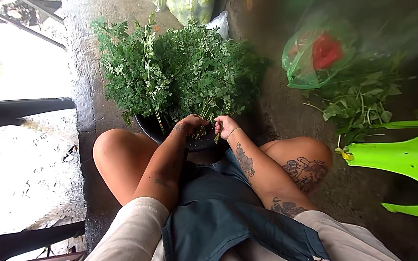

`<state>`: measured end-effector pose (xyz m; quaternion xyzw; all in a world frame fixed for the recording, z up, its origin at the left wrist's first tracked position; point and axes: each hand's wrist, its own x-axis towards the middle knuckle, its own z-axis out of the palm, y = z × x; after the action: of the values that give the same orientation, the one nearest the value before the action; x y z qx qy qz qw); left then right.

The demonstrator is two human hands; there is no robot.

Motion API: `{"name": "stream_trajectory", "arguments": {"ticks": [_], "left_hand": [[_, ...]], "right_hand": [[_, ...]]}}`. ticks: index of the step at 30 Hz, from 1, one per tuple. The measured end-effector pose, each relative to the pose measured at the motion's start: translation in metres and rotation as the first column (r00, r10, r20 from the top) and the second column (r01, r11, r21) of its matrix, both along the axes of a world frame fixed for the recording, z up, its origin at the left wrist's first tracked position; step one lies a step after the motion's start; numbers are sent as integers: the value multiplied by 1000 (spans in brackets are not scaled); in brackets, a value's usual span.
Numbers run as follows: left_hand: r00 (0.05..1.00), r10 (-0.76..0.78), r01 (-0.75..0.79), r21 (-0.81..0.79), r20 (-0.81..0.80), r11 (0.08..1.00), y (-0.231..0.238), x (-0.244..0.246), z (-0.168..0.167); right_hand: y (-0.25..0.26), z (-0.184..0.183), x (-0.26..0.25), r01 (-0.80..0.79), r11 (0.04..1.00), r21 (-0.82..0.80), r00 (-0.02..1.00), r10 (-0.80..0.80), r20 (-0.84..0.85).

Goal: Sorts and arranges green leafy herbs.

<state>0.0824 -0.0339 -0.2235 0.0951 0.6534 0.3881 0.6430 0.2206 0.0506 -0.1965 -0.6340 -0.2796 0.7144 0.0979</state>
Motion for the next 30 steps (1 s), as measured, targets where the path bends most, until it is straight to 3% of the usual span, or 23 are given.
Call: {"name": "stream_trajectory", "arguments": {"ticks": [7, 12, 16, 22, 25, 30], "left_hand": [[990, -53, 47, -47, -133, 998, 3, 3, -2], [995, -79, 76, -46, -55, 996, 5, 6, 4], [998, -57, 57, 0, 15, 998, 7, 8, 19], [989, -121, 122, 15, -85, 992, 7, 5, -2], [964, -174, 174, -15, -203, 985, 2, 12, -8], [882, -333, 320, -93, -335, 943, 11, 14, -37]], "right_hand": [[-1, -5, -1, 4, 1000, -14, 1000, -4, 18], [-9, -27, -1, -103, 995, 0, 992, 103, 73], [-13, -59, 1, -129, 990, 53, 992, 129, -9], [-29, -1, -12, 95, 975, 203, 995, -94, -17], [-34, 35, -10, 114, 947, 301, 993, -111, -26], [-13, 88, 11, 150, 799, 583, 989, -111, -102]]}}
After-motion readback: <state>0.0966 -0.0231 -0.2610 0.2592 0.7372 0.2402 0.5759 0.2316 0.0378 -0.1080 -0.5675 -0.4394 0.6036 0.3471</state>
